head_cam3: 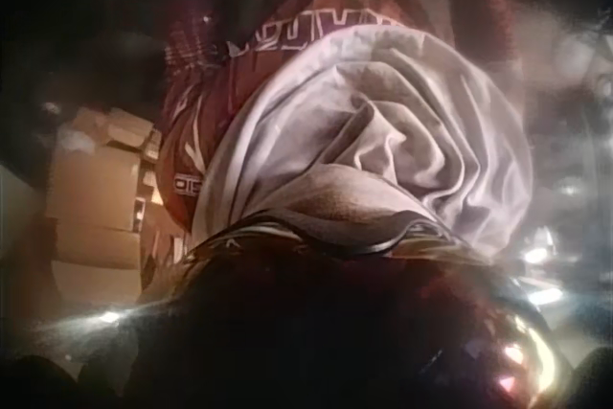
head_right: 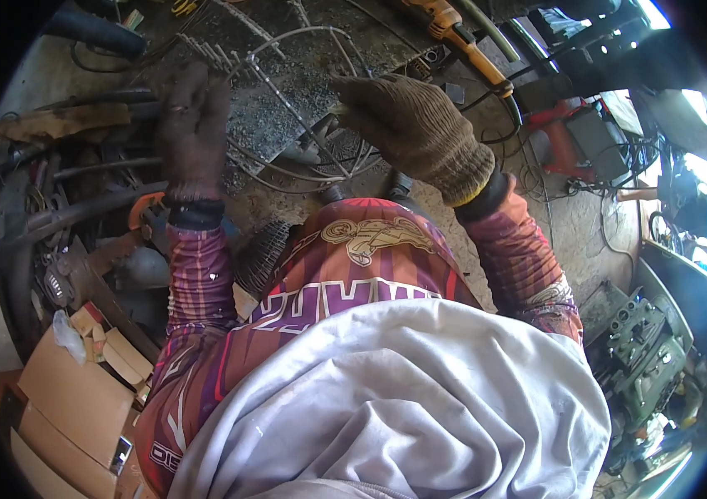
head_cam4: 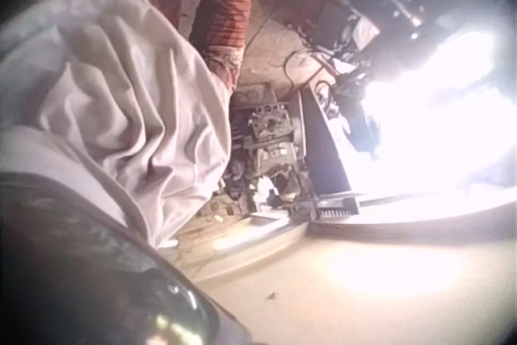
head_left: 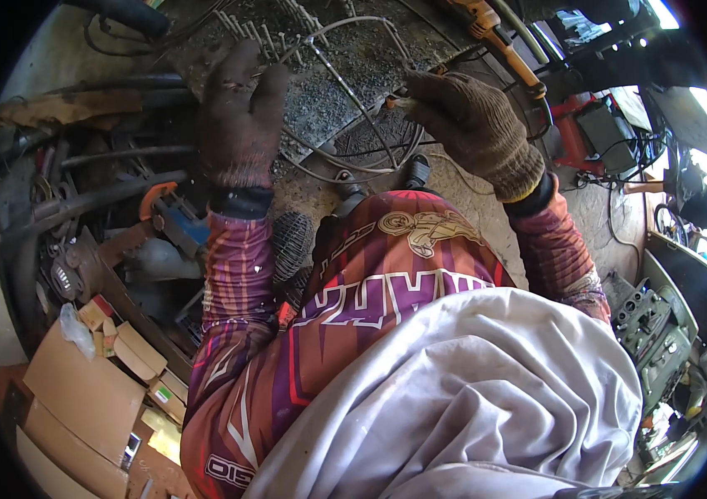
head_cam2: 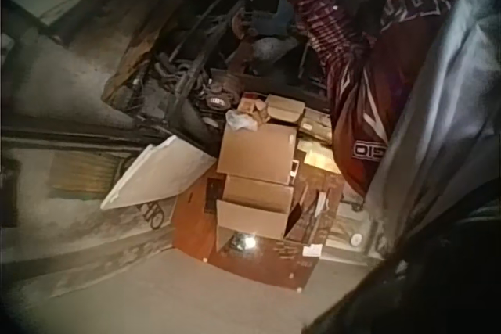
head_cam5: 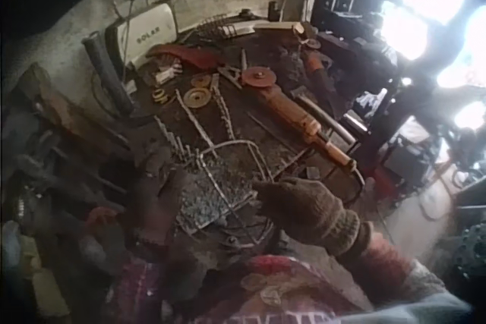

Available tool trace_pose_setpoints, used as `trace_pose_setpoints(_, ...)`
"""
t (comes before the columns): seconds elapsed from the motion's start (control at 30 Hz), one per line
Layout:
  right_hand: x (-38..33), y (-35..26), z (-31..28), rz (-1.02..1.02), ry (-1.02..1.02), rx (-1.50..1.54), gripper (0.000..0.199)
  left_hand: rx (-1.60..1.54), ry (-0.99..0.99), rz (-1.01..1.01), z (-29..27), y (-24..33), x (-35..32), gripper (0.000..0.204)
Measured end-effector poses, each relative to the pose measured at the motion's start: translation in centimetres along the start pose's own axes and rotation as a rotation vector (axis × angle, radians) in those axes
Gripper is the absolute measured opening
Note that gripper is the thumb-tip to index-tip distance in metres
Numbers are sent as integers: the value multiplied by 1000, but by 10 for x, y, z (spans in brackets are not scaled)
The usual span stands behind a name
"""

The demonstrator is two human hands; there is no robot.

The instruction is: The person holds a wire frame on a metal workbench and uses a welding tool to join the metal pieces together.

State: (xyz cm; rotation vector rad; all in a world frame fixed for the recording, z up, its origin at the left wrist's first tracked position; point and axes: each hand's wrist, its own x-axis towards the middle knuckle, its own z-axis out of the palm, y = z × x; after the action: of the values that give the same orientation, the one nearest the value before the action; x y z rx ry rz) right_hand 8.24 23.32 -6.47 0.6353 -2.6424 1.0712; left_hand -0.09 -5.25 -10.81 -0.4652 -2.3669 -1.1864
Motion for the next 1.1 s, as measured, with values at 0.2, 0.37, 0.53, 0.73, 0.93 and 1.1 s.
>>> trace_pose_setpoints(0.2, 29, 9, -1, -106, -149, 70, 32, -20, -39, -146, 13, 1, -7, 33)
trace_pose_setpoints(0.37, 42, 15, -4, -200, -231, 48, 32, 25, -76, -185, 9, 11, -4, 33)
trace_pose_setpoints(0.53, 49, 17, -4, -272, -242, 58, 33, -56, -73, -215, 12, 8, -6, 34)
trace_pose_setpoints(0.73, 40, 21, 0, -267, -256, 140, 35, -87, -37, -198, 15, -1, -10, 31)
trace_pose_setpoints(0.93, 39, 20, -1, -239, -374, 136, 35, -113, -24, -217, 16, -1, -12, 29)
trace_pose_setpoints(1.1, 42, 18, 1, -324, -341, 51, 40, -173, -3, -229, 19, -9, -14, 27)
